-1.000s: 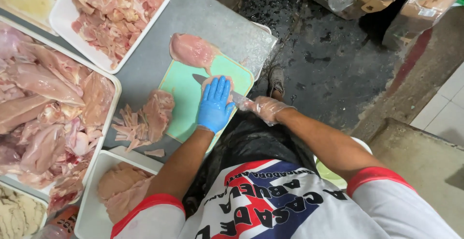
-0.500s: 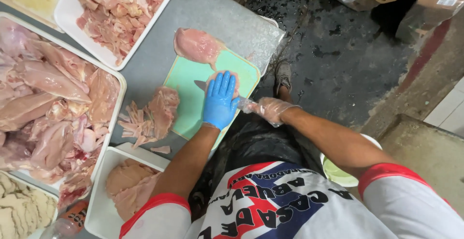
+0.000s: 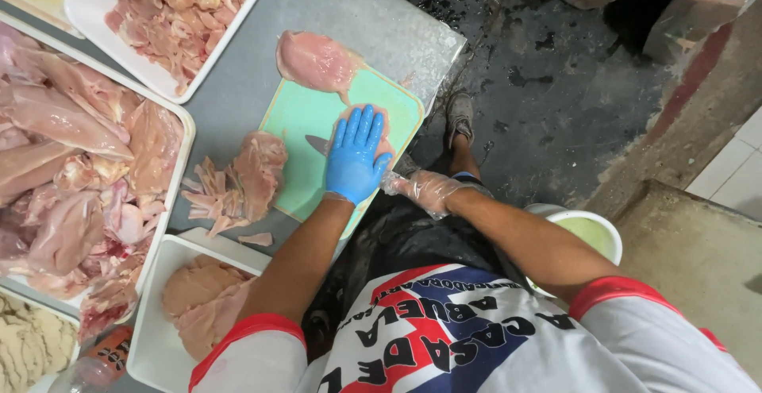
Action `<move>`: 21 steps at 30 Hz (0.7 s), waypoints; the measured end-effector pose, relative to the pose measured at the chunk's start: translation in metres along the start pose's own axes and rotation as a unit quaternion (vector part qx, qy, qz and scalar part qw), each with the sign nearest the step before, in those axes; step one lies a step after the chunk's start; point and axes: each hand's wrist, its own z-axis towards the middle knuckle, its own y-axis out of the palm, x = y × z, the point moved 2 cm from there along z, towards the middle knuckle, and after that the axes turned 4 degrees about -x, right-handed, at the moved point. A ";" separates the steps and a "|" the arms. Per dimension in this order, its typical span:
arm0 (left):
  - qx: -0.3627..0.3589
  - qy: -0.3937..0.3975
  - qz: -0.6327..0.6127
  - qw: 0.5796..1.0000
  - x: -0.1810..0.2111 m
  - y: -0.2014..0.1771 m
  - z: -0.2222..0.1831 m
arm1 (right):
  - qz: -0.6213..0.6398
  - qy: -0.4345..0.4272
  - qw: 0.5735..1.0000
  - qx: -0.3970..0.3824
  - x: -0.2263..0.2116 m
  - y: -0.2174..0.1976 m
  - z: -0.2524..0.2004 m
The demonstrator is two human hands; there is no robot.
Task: Slicing raw chicken breasts into thin fillets using a knife on a cutting board in a food preparation area.
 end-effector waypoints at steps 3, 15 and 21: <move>0.000 0.007 0.001 1.000 -0.002 -0.002 0.002 | 0.007 0.007 1.000 -0.006 0.011 0.012 -0.004; -0.015 0.012 0.045 0.999 -0.005 0.001 0.000 | -0.004 0.054 0.997 -0.051 0.026 0.043 -0.080; -0.043 -0.006 0.058 0.997 0.002 -0.019 0.009 | -0.074 0.060 0.994 -0.049 0.043 0.038 -0.094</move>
